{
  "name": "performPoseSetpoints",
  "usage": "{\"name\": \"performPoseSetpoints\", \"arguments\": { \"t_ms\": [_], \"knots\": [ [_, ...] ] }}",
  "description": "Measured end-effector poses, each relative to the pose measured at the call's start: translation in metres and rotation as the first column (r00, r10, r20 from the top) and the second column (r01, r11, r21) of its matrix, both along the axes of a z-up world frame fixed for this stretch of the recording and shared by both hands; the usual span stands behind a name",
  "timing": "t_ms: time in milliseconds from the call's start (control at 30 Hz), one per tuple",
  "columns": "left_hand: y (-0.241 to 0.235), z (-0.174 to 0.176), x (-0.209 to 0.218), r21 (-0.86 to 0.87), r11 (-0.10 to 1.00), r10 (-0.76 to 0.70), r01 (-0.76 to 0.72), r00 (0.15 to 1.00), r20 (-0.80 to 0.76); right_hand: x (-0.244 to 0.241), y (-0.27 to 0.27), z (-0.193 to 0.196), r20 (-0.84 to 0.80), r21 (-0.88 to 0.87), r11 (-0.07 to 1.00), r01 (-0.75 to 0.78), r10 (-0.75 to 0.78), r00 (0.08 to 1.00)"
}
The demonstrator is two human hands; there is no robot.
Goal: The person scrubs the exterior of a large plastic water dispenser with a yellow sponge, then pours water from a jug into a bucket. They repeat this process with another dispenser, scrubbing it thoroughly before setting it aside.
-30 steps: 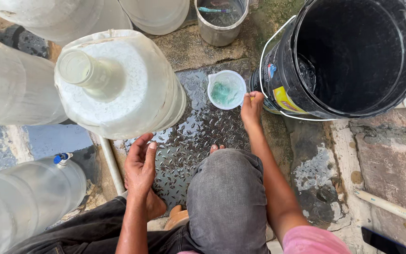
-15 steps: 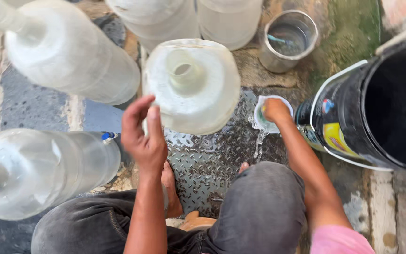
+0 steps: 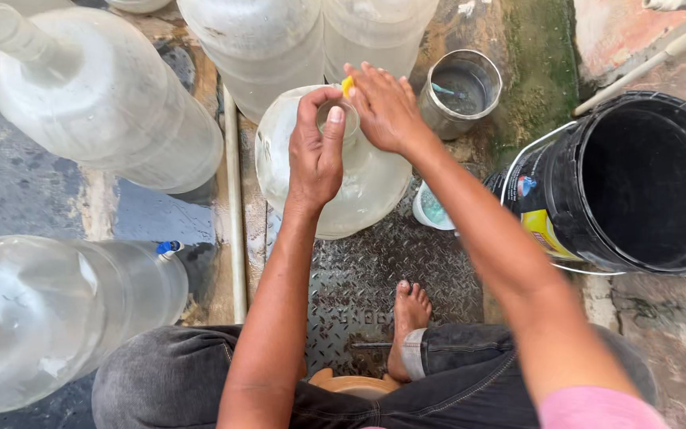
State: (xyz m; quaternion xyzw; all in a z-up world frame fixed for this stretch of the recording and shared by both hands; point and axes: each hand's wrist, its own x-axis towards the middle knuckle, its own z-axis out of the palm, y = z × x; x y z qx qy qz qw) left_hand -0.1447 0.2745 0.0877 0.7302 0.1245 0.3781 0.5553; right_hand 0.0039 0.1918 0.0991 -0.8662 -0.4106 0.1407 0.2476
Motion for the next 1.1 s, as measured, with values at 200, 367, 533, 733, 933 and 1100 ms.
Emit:
{"name": "performPoseSetpoints", "arguments": {
  "t_ms": [200, 367, 533, 733, 933, 1100],
  "knots": [
    [0.005, 0.006, 0.01, 0.023, 0.996, 0.087, -0.087, 0.996, -0.012, -0.154, -0.049, -0.043, 0.263, 0.228, 0.958, 0.176, -0.235, 0.936],
    [-0.001, 0.001, 0.015, 0.009, 1.0, 0.026, -0.026, 0.999, 0.02, -0.132, -0.059, -0.054, 0.205, 0.172, 0.932, 0.318, -0.349, 0.914],
    [0.001, -0.004, 0.002, 0.022, 1.0, -0.022, 0.021, 0.999, 0.036, -0.025, -0.027, -0.028, -0.064, 0.123, 0.937, 0.328, -0.323, 0.944],
    [-0.008, 0.005, 0.02, 0.188, 0.961, 0.232, -0.201, 0.959, -0.161, -0.157, -0.055, -0.044, 0.347, 0.102, 0.986, 0.129, -0.157, 0.924],
    [0.007, 0.029, -0.012, 0.145, 0.864, -0.461, 0.483, 0.873, -0.159, -0.048, -0.064, -0.036, -0.016, -0.063, 0.905, 0.421, -0.423, 0.906],
    [0.034, 0.012, -0.044, -0.058, 0.997, -0.041, 0.046, 0.995, 0.09, -0.048, -0.046, -0.05, -0.311, 0.632, 0.767, 0.112, 0.118, 0.943]
  ]
}}
